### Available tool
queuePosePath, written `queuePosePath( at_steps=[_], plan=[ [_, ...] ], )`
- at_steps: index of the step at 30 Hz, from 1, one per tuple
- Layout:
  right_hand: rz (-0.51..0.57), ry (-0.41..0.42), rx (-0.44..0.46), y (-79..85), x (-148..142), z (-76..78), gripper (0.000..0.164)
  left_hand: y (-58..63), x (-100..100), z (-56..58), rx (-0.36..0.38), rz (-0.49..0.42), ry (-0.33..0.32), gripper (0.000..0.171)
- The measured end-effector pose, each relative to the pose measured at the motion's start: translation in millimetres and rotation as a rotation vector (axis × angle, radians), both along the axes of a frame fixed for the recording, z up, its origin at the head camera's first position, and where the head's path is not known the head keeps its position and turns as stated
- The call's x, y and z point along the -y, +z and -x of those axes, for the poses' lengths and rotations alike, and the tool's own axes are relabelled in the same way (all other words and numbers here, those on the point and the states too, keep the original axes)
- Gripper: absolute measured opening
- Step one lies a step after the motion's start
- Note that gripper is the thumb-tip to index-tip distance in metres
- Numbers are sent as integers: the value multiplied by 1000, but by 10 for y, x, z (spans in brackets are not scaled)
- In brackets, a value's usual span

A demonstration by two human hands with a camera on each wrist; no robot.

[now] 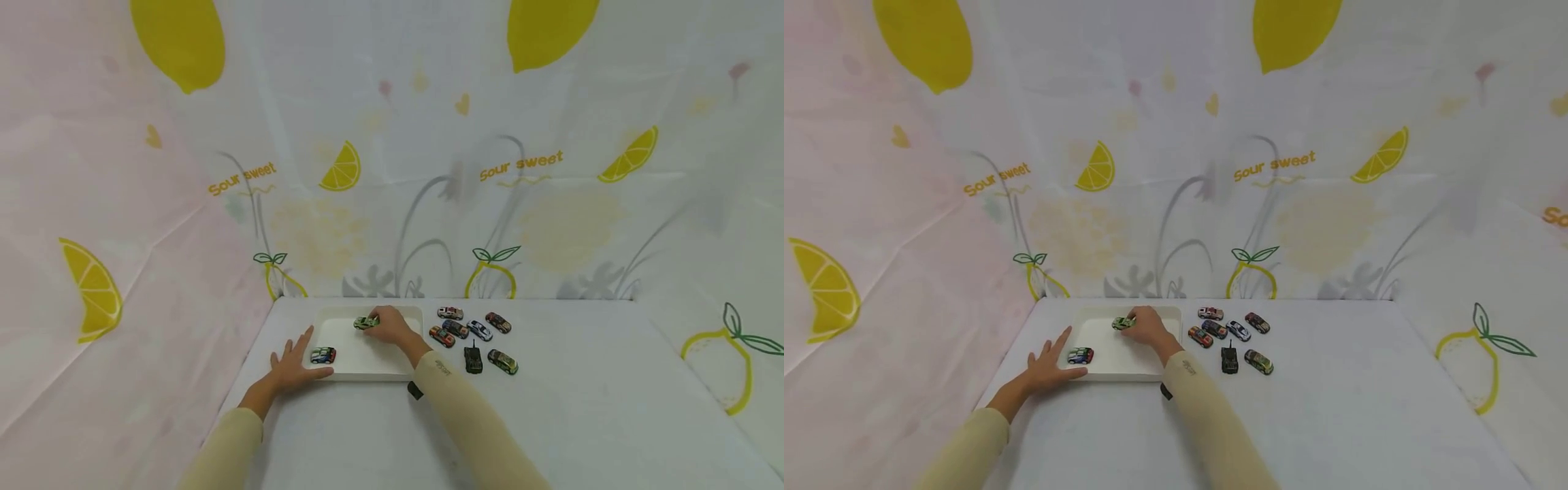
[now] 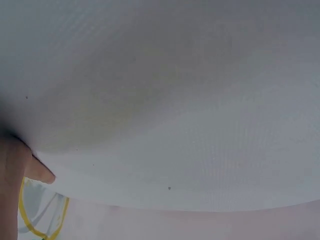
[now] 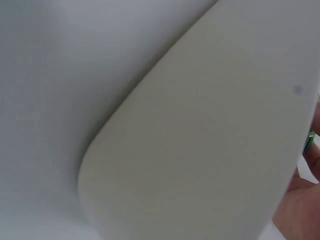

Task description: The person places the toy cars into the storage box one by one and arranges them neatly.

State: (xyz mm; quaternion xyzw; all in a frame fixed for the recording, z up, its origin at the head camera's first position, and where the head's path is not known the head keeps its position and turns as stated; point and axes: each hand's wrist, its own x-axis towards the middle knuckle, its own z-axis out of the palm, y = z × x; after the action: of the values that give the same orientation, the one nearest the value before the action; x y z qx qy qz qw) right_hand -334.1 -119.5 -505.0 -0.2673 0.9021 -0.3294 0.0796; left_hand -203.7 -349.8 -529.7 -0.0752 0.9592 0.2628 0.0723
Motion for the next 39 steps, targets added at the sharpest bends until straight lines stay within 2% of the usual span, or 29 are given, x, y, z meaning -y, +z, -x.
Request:
queuePosePath(
  at_steps=[7, 15, 19, 26, 33, 36, 39],
  plan=[
    [-36, 14, 24, -64, 143, -16, 35, -60, 52, 24, -27, -14, -11, 118],
    [-15, 9, 41, -177, 256, -78, 32, -117, 80, -36, -1, -6, 10, 118],
    [-9, 22, 64, -181, 281, -95, 33, -85, 61, -32, -9, -15, 12, 119],
    [4, 37, 34, -191, 344, -61, 32, -33, 46, -4, -12, -25, 9, 118],
    [-5, 53, 38, -150, 395, -127, 29, -76, 132, 0, -12, -22, -1, 116],
    [-23, 55, 40, -159, 386, -129, 29, -110, 99, 33, -25, -26, -9, 116],
    [-11, 72, 45, -153, 424, -140, 29, -85, 65, 27, -34, -25, -2, 116]
  ],
)
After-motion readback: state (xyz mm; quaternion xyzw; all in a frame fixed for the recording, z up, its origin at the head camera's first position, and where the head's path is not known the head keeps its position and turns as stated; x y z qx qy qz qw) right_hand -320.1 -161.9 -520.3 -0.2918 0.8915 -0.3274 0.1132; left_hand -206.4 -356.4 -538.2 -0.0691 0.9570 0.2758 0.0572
